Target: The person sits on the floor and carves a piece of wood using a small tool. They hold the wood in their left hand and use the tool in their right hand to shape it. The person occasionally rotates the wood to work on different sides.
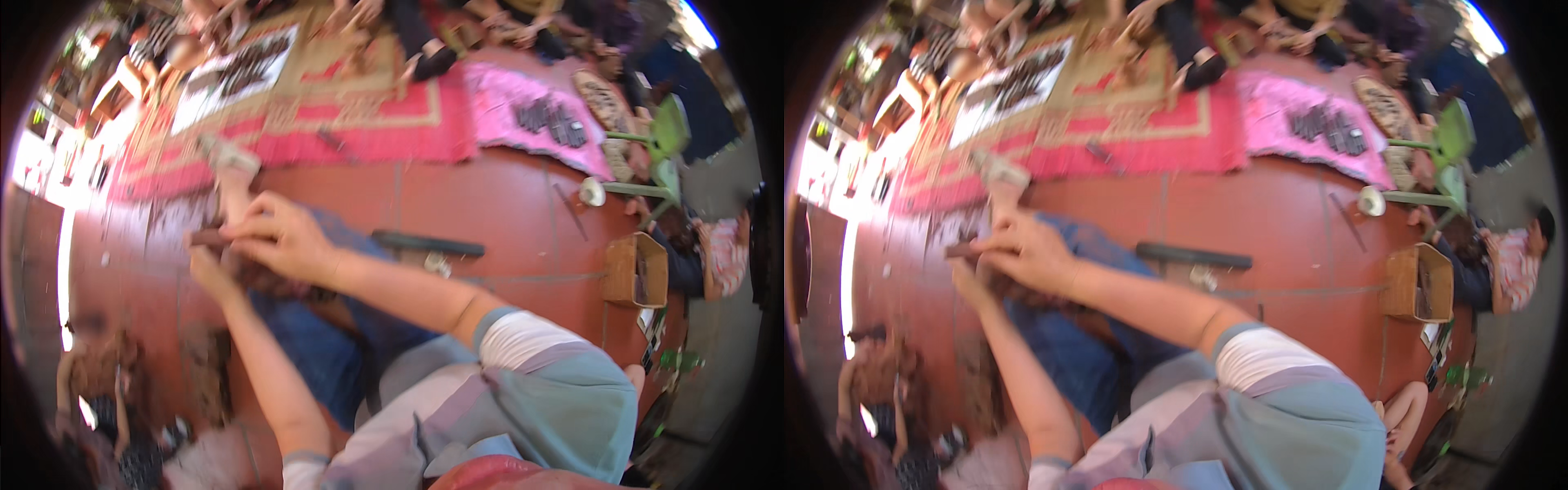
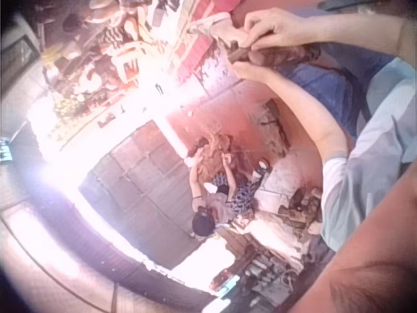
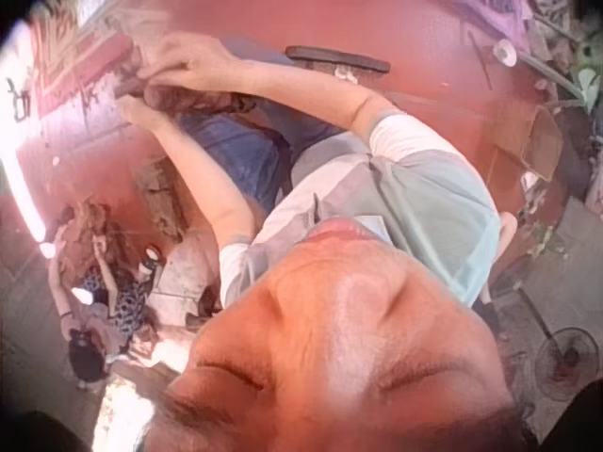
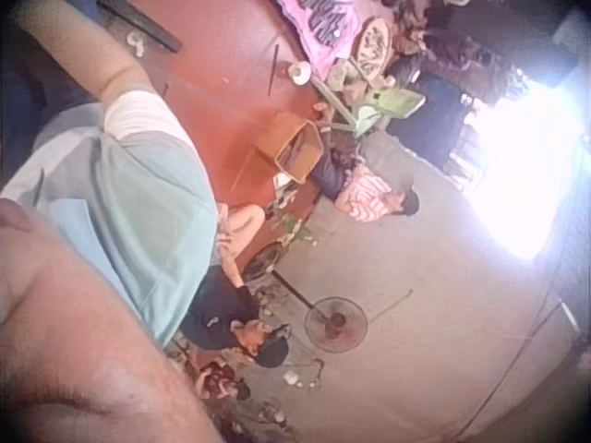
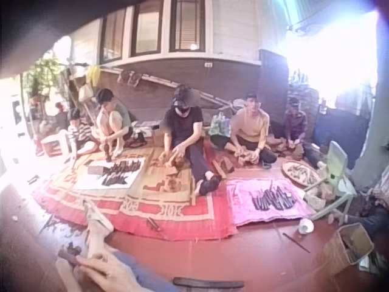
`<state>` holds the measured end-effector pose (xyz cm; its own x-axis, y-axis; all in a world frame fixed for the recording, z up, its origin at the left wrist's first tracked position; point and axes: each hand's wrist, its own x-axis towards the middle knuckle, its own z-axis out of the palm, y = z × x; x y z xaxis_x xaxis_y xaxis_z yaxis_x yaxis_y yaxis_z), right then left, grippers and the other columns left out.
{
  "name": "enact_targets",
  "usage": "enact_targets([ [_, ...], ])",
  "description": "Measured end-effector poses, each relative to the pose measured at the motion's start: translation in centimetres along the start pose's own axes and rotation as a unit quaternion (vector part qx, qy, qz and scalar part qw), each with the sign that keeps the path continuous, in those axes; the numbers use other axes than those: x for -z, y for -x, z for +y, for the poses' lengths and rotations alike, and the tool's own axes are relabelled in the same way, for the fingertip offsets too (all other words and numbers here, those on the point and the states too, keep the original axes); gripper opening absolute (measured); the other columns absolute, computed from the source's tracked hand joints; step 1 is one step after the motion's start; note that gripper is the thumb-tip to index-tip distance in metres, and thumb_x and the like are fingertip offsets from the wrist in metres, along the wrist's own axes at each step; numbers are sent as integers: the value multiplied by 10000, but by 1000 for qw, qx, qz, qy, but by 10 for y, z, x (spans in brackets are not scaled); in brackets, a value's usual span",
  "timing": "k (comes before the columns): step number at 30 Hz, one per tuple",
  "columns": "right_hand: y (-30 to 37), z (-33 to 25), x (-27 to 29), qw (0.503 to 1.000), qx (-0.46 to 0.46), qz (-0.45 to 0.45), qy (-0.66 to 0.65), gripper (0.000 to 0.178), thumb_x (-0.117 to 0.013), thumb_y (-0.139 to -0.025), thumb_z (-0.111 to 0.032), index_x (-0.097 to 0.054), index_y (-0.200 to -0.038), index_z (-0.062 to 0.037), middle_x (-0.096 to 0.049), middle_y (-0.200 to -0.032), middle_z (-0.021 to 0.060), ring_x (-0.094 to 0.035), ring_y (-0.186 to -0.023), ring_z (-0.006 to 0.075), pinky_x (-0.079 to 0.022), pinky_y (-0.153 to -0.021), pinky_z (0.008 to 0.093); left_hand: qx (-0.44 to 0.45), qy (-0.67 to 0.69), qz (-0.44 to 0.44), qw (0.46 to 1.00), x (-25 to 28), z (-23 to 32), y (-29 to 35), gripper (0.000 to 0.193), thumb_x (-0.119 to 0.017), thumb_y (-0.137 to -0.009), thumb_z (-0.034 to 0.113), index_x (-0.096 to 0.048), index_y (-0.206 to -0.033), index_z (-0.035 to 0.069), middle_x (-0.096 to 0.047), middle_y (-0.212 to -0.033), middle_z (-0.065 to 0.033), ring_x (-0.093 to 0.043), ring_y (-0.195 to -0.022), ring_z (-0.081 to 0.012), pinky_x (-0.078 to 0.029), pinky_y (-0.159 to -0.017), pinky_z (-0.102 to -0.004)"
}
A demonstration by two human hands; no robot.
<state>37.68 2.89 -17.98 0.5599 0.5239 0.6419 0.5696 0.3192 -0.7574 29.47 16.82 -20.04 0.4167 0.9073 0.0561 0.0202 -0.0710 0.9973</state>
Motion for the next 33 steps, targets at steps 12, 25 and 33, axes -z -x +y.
enact_targets([
  [12, 49, 12, 16, 954, -206, 28, -217, 257, -607, -841, -16, -616, -1098, -26, -654, -892, 80, -607, -816, 104, -496, -718, 246, -57, 146, 6, 988, -1, -1, 2, 507, -404, -948, 428, -625, -807, -7, -609, -710, -83, -577, -625, -154, -476, -568, -279],
  [25, 42, 11, 0, 997, -39, 2, -72, 231, -649, -786, -59, -684, -1009, -106, -619, -720, 107, -593, -597, 213, -468, -558, 287, -21, 139, -8, 990, -2, -4, 4, 535, -364, -963, 412, -609, -761, -19, -634, -693, -110, -588, -603, -150, -477, -609, -260],
  [33, 99, 59, 10, 997, -49, -64, -19, 215, -642, -806, -74, -673, -1019, -65, -643, -785, 129, -635, -684, 201, -481, -598, 286, -29, 149, 3, 988, -4, -1, 3, 529, -369, -962, 413, -621, -798, -21, -637, -702, -99, -571, -595, -134, -468, -588, -262],
])
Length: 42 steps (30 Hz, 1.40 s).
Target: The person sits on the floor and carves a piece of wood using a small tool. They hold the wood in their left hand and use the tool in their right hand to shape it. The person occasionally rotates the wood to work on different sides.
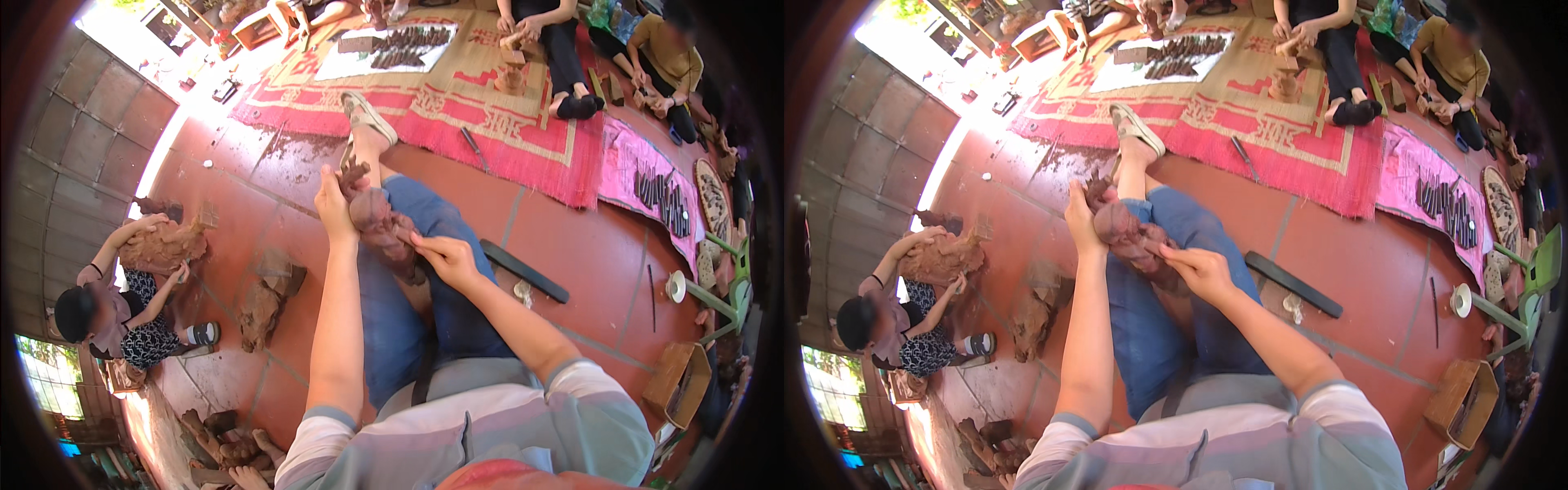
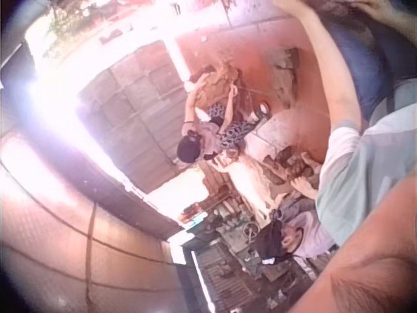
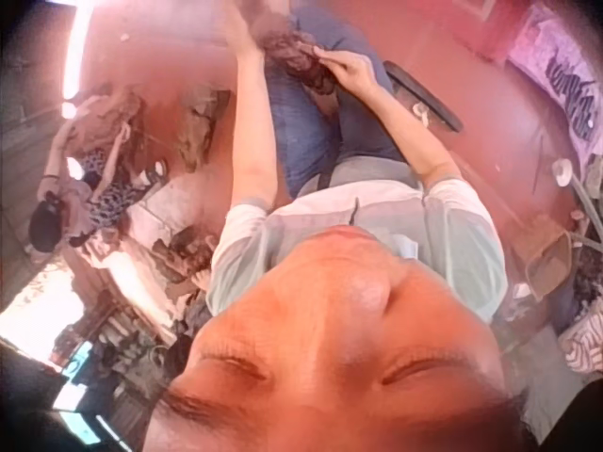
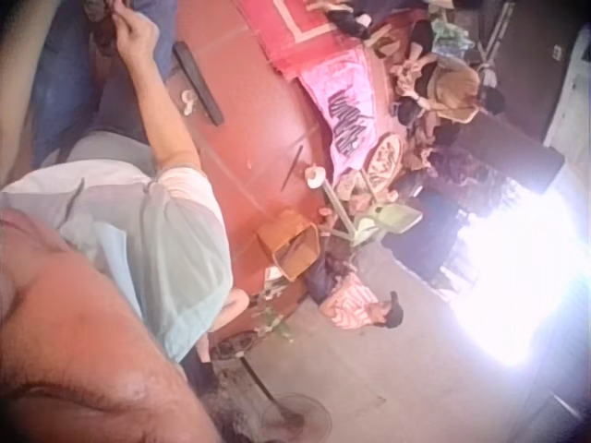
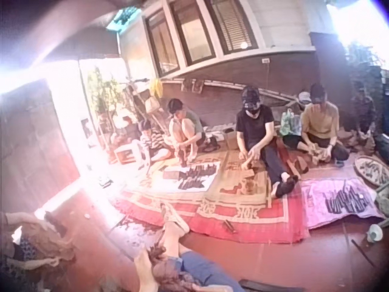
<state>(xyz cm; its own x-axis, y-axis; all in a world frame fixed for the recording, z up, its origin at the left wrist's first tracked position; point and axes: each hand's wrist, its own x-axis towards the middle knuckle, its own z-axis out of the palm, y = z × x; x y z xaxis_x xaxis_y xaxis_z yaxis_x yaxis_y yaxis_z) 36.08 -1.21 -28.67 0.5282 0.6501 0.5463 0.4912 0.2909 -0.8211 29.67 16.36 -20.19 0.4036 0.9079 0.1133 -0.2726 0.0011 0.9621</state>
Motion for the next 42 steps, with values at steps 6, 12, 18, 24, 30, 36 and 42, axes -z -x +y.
enact_targets([
  [6, -49, -58, -1, 997, 4, 58, -53, 211, -638, -810, -70, -675, -1018, -78, -670, -901, 119, -661, -787, 208, -505, -688, 264, -7, -19, -17, 1000, 1, 0, 4, 536, -366, -961, 420, -614, -798, -26, -642, -735, -106, -586, -622, -145, -480, -595, -263],
  [12, -14, -20, 4, 997, 24, -74, 6, 237, -639, -805, -57, -667, -1040, -68, -675, -939, 119, -667, -811, 188, -506, -711, 261, -4, -13, -19, 1000, -3, 3, -1, 547, -346, -965, 427, -593, -788, -28, -659, -764, -122, -589, -641, -147, -475, -635, -255],
  [18, -66, -67, 15, 997, -10, -8, -76, 246, -627, -809, -27, -657, -1052, -48, -675, -945, 134, -660, -833, 164, -503, -708, 265, 19, 25, -7, 999, 1, -5, -2, 567, -322, -970, 433, -594, -767, -22, -635, -719, -102, -575, -623, -140, -468, -623, -250],
  [24, -38, -7, 31, 999, -34, -40, -10, 237, -603, -829, -4, -642, -1063, -12, -675, -992, 112, -620, -910, 107, -489, -766, 250, 4, 19, -20, 1000, 0, -1, -4, 557, -305, -975, 432, -579, -785, -14, -638, -737, -114, -573, -619, -141, -470, -619, -256],
  [30, -94, -63, 22, 996, -23, 25, -77, 235, -568, -853, -1, -627, -1081, 3, -665, -1037, 76, -614, -914, 105, -482, -803, 240, -5, 61, -23, 998, -2, 1, 0, 533, -299, -986, 398, -581, -800, -13, -645, -758, -110, -554, -654, -121, -456, -633, -239],
  [36, -115, -38, 26, 950, 5, -160, 268, 259, -549, -834, -78, -663, -1062, -128, -675, -974, 42, -654, -837, 164, -514, -728, 281, -7, 84, -15, 996, -3, -2, -2, 470, -339, -986, 349, -588, -784, 6, -588, -677, -35, -533, -611, -91, -410, -561, -213],
  [42, -92, -19, 58, 987, -135, 70, -60, 228, -574, -860, -41, -650, -1065, -105, -685, -886, 44, -591, -769, 62, -464, -621, 233, -18, 8, -21, 1000, 11, -15, -3, 527, -315, -979, 409, -587, -811, -10, -646, -751, -120, -568, -613, -143, -461, -614, -261],
])
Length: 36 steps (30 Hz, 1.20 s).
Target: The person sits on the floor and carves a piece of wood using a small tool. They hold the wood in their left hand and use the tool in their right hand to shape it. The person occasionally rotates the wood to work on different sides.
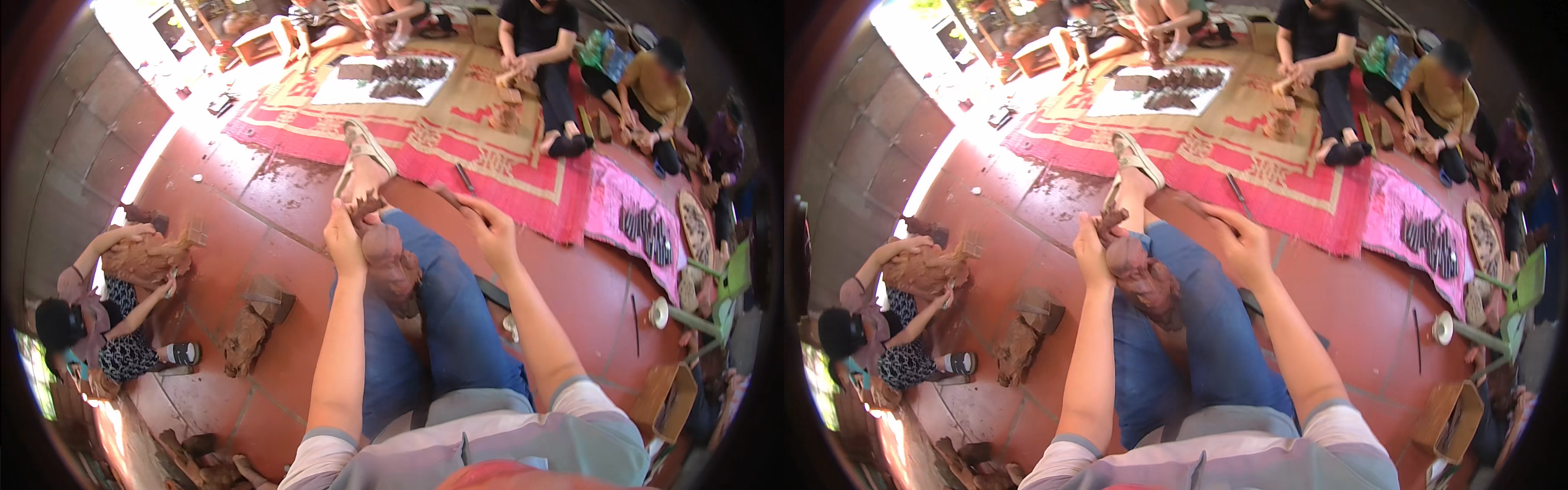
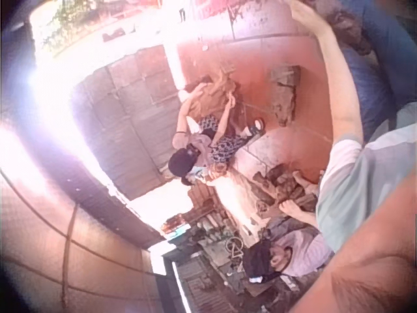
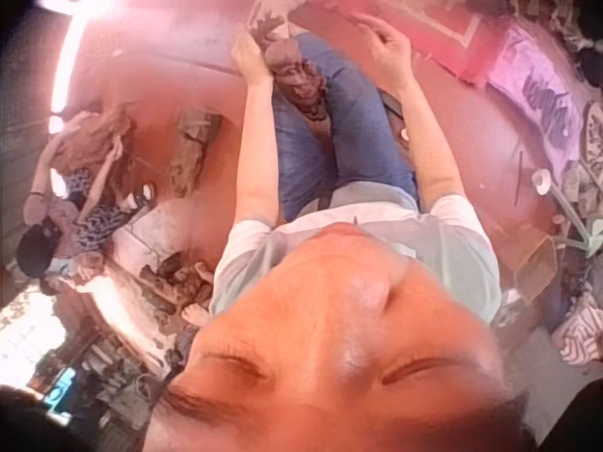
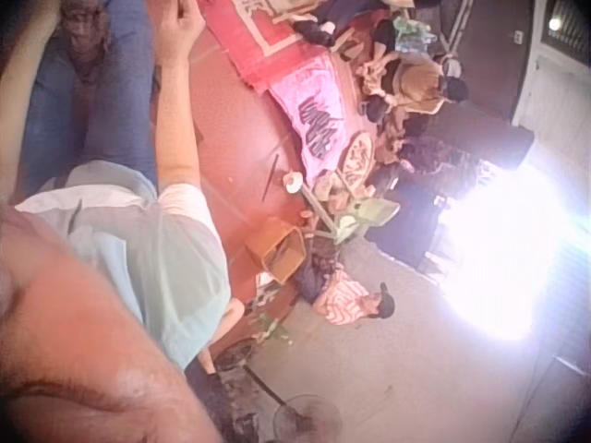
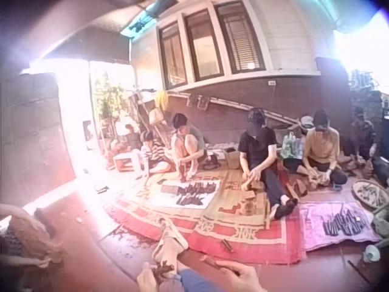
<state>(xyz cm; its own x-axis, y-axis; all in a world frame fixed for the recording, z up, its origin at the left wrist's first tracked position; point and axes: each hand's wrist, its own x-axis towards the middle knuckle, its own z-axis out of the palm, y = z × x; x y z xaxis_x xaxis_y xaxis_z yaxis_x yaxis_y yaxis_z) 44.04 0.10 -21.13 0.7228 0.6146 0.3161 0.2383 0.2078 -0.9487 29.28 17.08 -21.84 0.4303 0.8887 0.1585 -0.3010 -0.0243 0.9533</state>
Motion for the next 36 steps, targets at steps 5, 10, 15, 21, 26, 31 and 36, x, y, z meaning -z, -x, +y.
enact_targets([
  [5, -44, -78, -44, 954, 161, -185, 170, 154, -661, -799, -88, -644, -950, -67, -670, -851, 46, -630, -729, 140, -472, -646, 245, 19, 26, -3, 999, -12, 8, 2, 531, -312, -976, 426, -592, -861, -11, -642, -758, -111, -568, -619, -131, -463, -607, -250],
  [10, -102, -77, -36, 858, 267, -363, 247, 189, -682, -754, -93, -671, -942, -84, -667, -824, 58, -635, -721, 190, -487, -647, 304, 7, 54, -46, 997, -15, 7, 0, 492, -327, -985, 379, -573, -851, -27, -602, -728, -95, -578, -617, -133, -487, -596, -255],
  [15, -125, -79, 24, 887, 175, -292, 313, 159, -666, -775, -110, -684, -932, -93, -673, -826, 54, -637, -746, 149, -486, -669, 274, 31, 59, -92, 994, -9, 0, -12, 460, -370, -975, 377, -555, -815, -13, -562, -662, -72, -559, -564, -130, -493, -573, -259],
  [21, -89, -103, 3, 934, 226, -219, 169, 167, -692, -743, -79, -693, -908, -105, -638, -811, 48, -614, -760, 150, -490, -658, 268, 61, 82, -146, 984, -9, -3, -19, 451, -372, -971, 392, -553, -882, -11, -585, -670, -86, -570, -570, -137, -492, -563, -258],
  [26, -98, -69, -36, 842, 365, -326, 226, 101, -725, -704, -117, -691, -795, -88, -629, -835, 40, -612, -760, 184, -480, -638, 305, 96, 15, -83, 992, -18, 5, -16, 564, -367, -960, 428, -668, -918, -47, -652, -760, -102, -581, -588, -143, -486, -567, -243],
  [31, -120, -71, 16, 886, 259, -319, 216, 83, -696, -729, -117, -696, -811, -110, -610, -806, 33, -606, -752, 206, -469, -642, 303, 14, 3, -109, 994, -9, -8, -17, 529, -311, -980, 389, -571, -970, -71, -651, -845, -139, -601, -629, -165, -496, -560, -266],
  [36, -94, -96, -10, 897, 344, -239, 142, 126, -680, -741, -83, -700, -861, -117, -606, -831, 47, -604, -794, 207, -471, -685, 313, -121, -119, -93, 981, -7, -6, -14, 523, -326, -977, 404, -552, -874, -56, -637, -775, -143, -593, -612, -167, -482, -544, -272],
])
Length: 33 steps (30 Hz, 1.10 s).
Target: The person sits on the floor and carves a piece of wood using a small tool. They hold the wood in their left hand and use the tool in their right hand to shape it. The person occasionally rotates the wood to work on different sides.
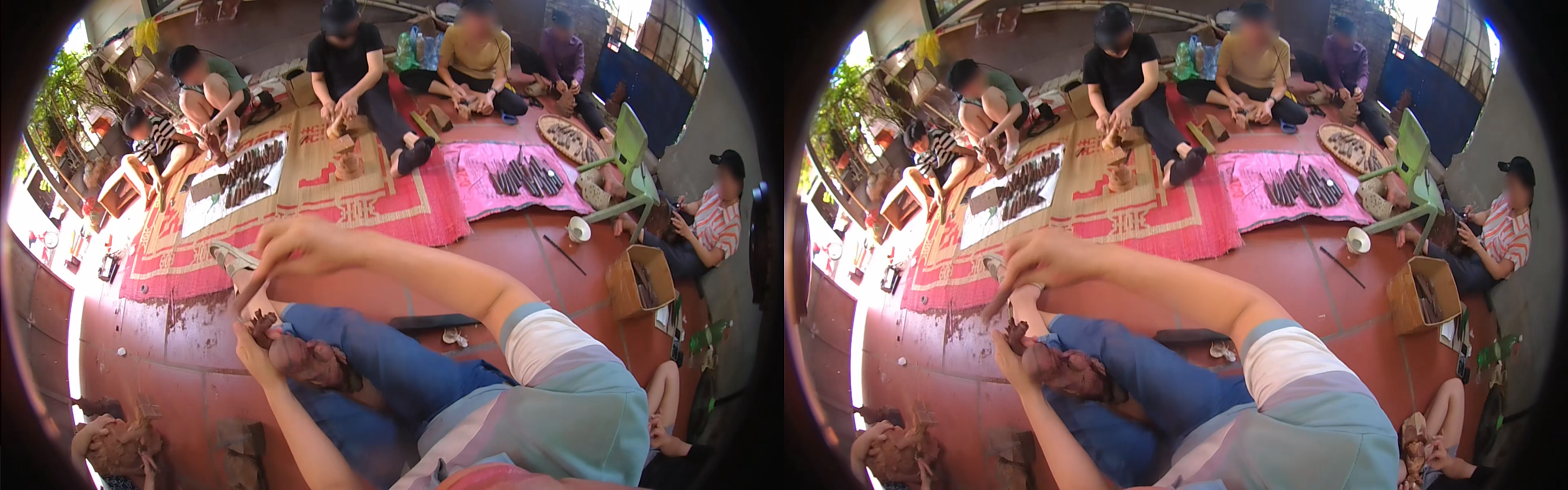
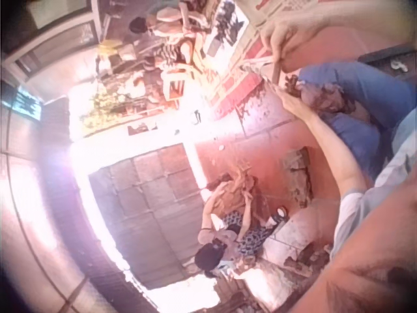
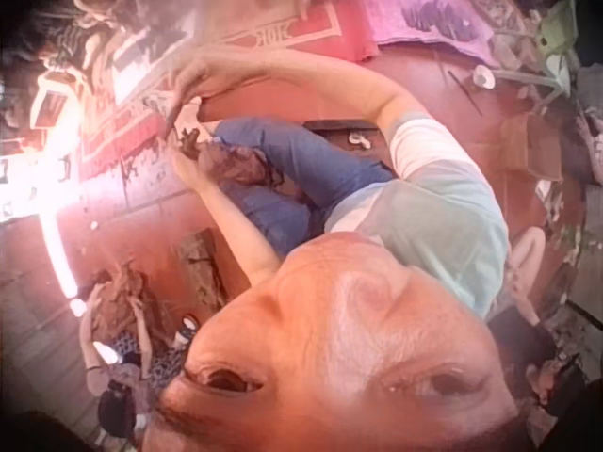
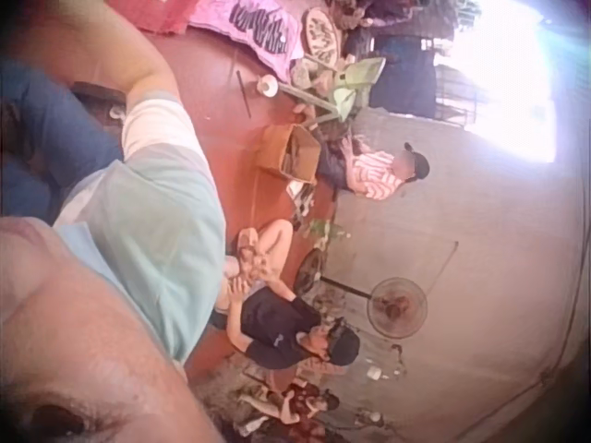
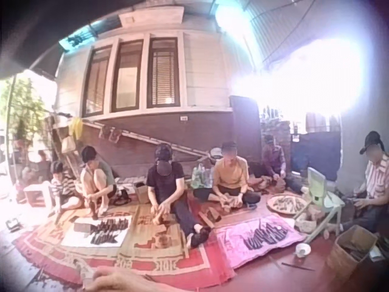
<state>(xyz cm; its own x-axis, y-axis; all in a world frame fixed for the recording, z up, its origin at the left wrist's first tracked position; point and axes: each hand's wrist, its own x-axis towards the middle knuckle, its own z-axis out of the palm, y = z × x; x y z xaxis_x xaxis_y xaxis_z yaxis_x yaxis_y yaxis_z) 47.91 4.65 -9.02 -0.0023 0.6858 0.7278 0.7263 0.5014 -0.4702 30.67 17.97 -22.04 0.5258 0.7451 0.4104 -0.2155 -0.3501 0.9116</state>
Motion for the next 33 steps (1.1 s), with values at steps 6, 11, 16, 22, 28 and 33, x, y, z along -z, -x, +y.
enact_targets([
  [6, 30, 49, 5, 993, -32, -105, 38, 162, -666, -755, -74, -709, -894, -145, -595, -860, 62, -586, -846, 231, -468, -703, 327, 140, 126, -19, 982, 8, 2, -4, 517, -379, -953, 437, -546, -959, -53, -637, -795, -138, -589, -591, -177, -489, -568, -271],
  [11, 21, 25, 1, 999, -44, 13, -3, 179, -669, -746, -45, -718, -879, -154, -601, -817, 61, -590, -810, 227, -463, -679, 312, 174, 172, 38, 969, -1, 1, -7, 503, -346, -974, 406, -540, -801, -25, -617, -688, -122, -570, -547, -152, -474, -520, -244],
  [16, 15, 28, -44, 997, 17, -3, -75, 182, -690, -725, -61, -722, -874, -161, -606, -806, 56, -593, -783, 219, -458, -665, 306, 109, 92, 2, 990, -2, 12, 1, 509, -351, -972, 413, -555, -799, -20, -585, -640, -85, -564, -550, -144, -475, -540, -244],
  [22, 64, 66, 14, 988, -144, -4, 53, 190, -697, -701, -64, -726, -863, -159, -612, -818, 35, -592, -781, 200, -452, -670, 336, 134, 158, -19, 978, 3, -2, -3, 489, -361, -970, 407, -564, -850, -21, -608, -663, -113, -569, -560, -146, -470, -546, -238],
  [28, 21, 19, -46, 999, -9, 11, -36, 166, -688, -733, -76, -721, -878, -150, -594, -889, 50, -579, -848, 196, -456, -767, 328, 58, 64, -18, 996, -6, 8, 2, 459, -375, -969, 385, -578, -966, -27, -627, -715, -115, -570, -574, -146, -472, -543, -242],
  [33, 50, 48, -15, 984, -165, 6, -68, 176, -674, -754, -46, -719, -896, -140, -577, -927, 46, -568, -870, 186, -453, -754, 295, 149, 130, -31, 980, -2, 5, -5, 541, -365, -963, 420, -588, -807, -48, -626, -832, -144, -588, -607, -168, -499, -559, -277],
])
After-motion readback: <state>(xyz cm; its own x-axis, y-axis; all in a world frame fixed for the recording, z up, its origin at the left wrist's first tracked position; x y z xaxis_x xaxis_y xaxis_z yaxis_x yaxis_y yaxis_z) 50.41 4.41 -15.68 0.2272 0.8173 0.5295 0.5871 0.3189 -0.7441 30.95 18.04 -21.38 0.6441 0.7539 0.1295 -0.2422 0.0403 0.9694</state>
